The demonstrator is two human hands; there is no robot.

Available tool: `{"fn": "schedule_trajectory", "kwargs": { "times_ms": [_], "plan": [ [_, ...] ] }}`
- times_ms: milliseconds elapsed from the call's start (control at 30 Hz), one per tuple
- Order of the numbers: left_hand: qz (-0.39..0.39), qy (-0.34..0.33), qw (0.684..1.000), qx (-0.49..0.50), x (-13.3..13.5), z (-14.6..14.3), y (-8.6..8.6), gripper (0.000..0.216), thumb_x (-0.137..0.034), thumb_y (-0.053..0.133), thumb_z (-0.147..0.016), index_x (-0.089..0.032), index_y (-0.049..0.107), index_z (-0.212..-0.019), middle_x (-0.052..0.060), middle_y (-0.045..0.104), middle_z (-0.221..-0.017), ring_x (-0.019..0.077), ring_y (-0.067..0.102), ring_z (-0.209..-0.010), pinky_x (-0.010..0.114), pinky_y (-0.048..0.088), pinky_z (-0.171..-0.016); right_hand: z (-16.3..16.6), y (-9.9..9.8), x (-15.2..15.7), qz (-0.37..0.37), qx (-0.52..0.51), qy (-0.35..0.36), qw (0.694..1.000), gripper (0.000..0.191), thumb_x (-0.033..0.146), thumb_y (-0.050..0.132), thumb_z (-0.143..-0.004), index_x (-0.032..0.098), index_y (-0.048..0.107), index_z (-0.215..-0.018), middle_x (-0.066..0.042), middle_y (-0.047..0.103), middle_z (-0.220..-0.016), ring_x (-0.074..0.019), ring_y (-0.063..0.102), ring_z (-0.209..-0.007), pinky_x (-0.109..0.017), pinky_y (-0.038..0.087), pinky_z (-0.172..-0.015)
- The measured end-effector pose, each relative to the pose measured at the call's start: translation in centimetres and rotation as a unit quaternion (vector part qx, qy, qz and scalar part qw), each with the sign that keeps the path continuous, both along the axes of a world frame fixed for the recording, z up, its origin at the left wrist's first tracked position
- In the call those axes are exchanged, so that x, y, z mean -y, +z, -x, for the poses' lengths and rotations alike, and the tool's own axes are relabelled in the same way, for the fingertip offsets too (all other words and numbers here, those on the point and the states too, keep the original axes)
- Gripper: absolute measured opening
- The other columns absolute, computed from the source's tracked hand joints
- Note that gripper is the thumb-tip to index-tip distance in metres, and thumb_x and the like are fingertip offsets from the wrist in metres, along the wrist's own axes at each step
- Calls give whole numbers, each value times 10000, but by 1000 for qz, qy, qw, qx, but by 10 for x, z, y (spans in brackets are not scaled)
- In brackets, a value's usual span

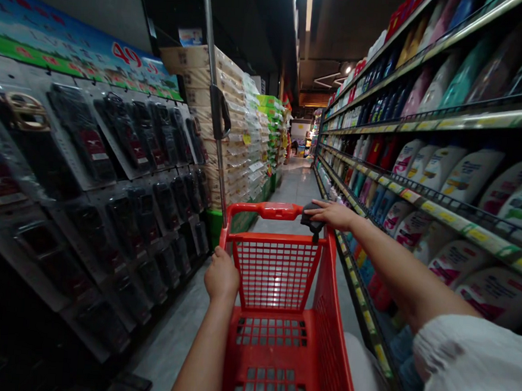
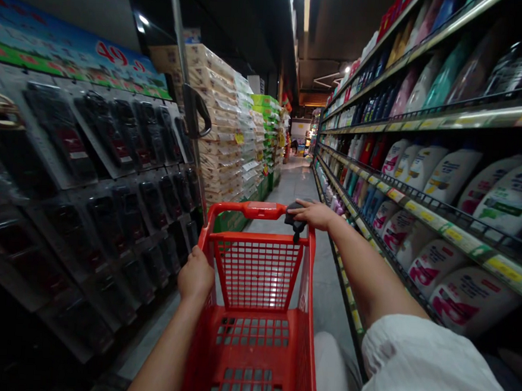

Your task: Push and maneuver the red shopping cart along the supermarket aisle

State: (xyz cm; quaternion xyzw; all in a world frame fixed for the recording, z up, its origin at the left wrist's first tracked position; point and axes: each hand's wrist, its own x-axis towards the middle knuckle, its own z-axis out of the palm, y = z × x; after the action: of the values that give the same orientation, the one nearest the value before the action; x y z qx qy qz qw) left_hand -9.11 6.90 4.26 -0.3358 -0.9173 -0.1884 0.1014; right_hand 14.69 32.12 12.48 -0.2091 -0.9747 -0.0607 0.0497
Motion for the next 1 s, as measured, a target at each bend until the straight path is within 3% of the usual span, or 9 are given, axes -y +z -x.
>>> {"fn": "schedule_trajectory", "kwargs": {
  "times_ms": [167, 267, 500, 667, 767, 867, 1000],
  "plan": [
    [-3, 0, 1000, 9, 1, -2, 4, 382, -73, 260, -921, -26, 486, -1225, 225, 678, -1044, 293, 718, -889, 363, 543, -688, -15, -3, -8, 2, -30, -50, 998, 538, 92, 534, -811, 234, 577, -1328, -44, 561, -1407, -221, 443, -1349, -383, 353, -1105],
    [-7, 2, 1000, 15, 3, -4, 8, 370, -84, 278, -915, -27, 484, -1217, 228, 673, -1056, 310, 715, -896, 386, 549, -687, -24, -18, 4, -6, -60, -50, 997, 498, 124, 517, -816, 201, 590, -1302, -53, 561, -1399, -236, 451, -1321, -395, 326, -1114],
    [-3, -1, 1000, 24, 4, -8, 14, 353, -106, 303, -917, -14, 486, -1206, 238, 666, -1083, 312, 710, -922, 384, 551, -720, -23, -67, 69, -23, -220, -125, 967, 516, 52, 457, -746, 202, 634, -1207, -33, 568, -1369, -242, 450, -1268, -463, 255, -1126],
    [-11, -4, 1000, -3, 3, -5, 7, 349, -97, 320, -906, -16, 474, -1209, 238, 665, -1069, 300, 714, -896, 375, 545, -704, -29, -85, 117, -7, -206, -176, 963, 532, 90, 471, -762, 216, 614, -1258, -20, 536, -1408, -313, 369, -1301, -475, 310, -1081],
    [-11, -2, 1000, 6, 3, -5, 8, 323, -116, 331, -915, -28, 486, -1184, 234, 673, -1050, 301, 714, -894, 379, 544, -708, -41, -89, 125, -5, -178, -141, 974, 491, 117, 481, -785, 228, 631, -1239, -8, 549, -1400, -322, 356, -1306, -482, 317, -1081],
    [-5, -2, 1000, 22, 4, -7, 12, 314, -114, 327, -919, -38, 497, -1172, 222, 682, -1041, 303, 710, -924, 375, 542, -720, -46, -83, 112, -3, -174, -117, 978, 494, 108, 489, -785, 247, 632, -1237, -3, 577, -1374, -286, 407, -1282, -456, 346, -1068],
    [-4, -1, 1000, 20, 5, -7, 13, 321, -100, 305, -920, -38, 503, -1165, 209, 684, -1047, 299, 709, -934, 355, 538, -711, -33, -59, 78, -2, -201, -181, 963, 545, 88, 473, -783, 278, 603, -1277, 13, 568, -1390, -244, 513, -1203, -393, 411, -1017]
  ]
}}
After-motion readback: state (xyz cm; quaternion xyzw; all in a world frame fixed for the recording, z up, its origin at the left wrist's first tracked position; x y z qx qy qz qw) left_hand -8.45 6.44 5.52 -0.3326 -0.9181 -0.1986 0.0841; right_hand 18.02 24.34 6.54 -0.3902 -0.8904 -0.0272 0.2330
